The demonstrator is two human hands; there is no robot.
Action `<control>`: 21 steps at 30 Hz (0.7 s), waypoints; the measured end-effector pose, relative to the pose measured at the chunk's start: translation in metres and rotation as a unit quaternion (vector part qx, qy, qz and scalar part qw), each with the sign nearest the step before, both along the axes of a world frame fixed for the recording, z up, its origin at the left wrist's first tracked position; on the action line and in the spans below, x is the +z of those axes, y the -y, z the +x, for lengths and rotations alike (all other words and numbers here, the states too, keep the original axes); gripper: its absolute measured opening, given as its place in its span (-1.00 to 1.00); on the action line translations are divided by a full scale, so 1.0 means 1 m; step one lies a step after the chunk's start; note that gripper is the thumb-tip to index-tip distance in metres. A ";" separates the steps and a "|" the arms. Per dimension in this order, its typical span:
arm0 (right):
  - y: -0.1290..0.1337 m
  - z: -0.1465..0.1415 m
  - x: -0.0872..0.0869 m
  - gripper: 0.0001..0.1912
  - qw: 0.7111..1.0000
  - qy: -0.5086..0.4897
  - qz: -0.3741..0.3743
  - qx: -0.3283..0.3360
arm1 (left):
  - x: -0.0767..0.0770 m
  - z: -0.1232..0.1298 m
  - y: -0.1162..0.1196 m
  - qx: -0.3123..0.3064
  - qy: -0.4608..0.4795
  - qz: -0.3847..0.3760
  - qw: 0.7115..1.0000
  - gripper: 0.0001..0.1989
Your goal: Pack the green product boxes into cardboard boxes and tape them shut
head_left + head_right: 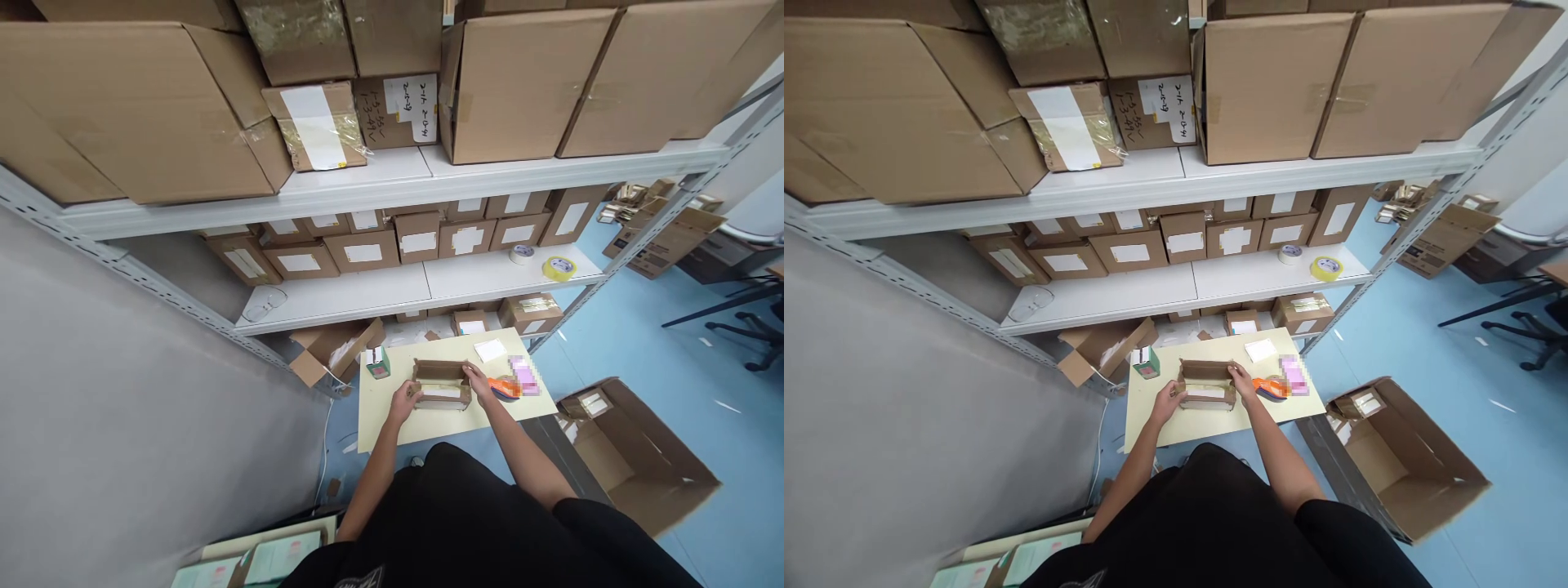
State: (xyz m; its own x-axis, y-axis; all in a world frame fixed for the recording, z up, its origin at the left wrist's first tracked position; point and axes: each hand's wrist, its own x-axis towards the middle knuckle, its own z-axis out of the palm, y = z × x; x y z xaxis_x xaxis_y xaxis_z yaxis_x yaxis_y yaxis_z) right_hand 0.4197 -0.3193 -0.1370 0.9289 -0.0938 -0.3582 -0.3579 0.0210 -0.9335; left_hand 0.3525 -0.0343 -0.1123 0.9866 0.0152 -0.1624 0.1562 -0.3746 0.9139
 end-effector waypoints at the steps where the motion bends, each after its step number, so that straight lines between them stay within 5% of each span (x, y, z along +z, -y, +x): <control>1: 0.002 -0.005 0.001 -0.37 1.000 0.005 0.009 0.000 | 0.000 0.000 0.001 0.012 0.012 0.002 1.000 -0.73; 5: 0.001 -0.021 0.002 -0.31 0.999 -0.006 0.030 -0.009 | 0.005 -0.002 0.006 0.040 0.086 0.042 0.995 -0.75; 9: -0.006 -0.030 0.003 -0.25 0.998 -0.030 0.051 -0.031 | 0.007 -0.001 0.006 0.002 0.098 0.061 0.993 -0.78; 15: -0.018 -0.035 0.011 -0.24 0.993 -0.014 0.103 -0.054 | -0.009 0.002 0.001 -0.036 0.063 0.013 0.997 -0.75; 21: -0.018 -0.051 0.006 -0.15 0.997 -0.005 0.064 -0.032 | -0.015 0.001 0.002 -0.009 0.042 0.046 0.998 -0.50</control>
State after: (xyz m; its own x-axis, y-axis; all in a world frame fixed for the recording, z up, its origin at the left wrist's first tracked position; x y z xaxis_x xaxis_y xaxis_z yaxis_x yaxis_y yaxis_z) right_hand 0.3689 -0.3010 -0.1311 0.9190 -0.1058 -0.3799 -0.3609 0.1625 -0.9183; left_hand 0.3530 -0.0359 -0.1277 0.9970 0.0091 -0.0774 0.0730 -0.4587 0.8856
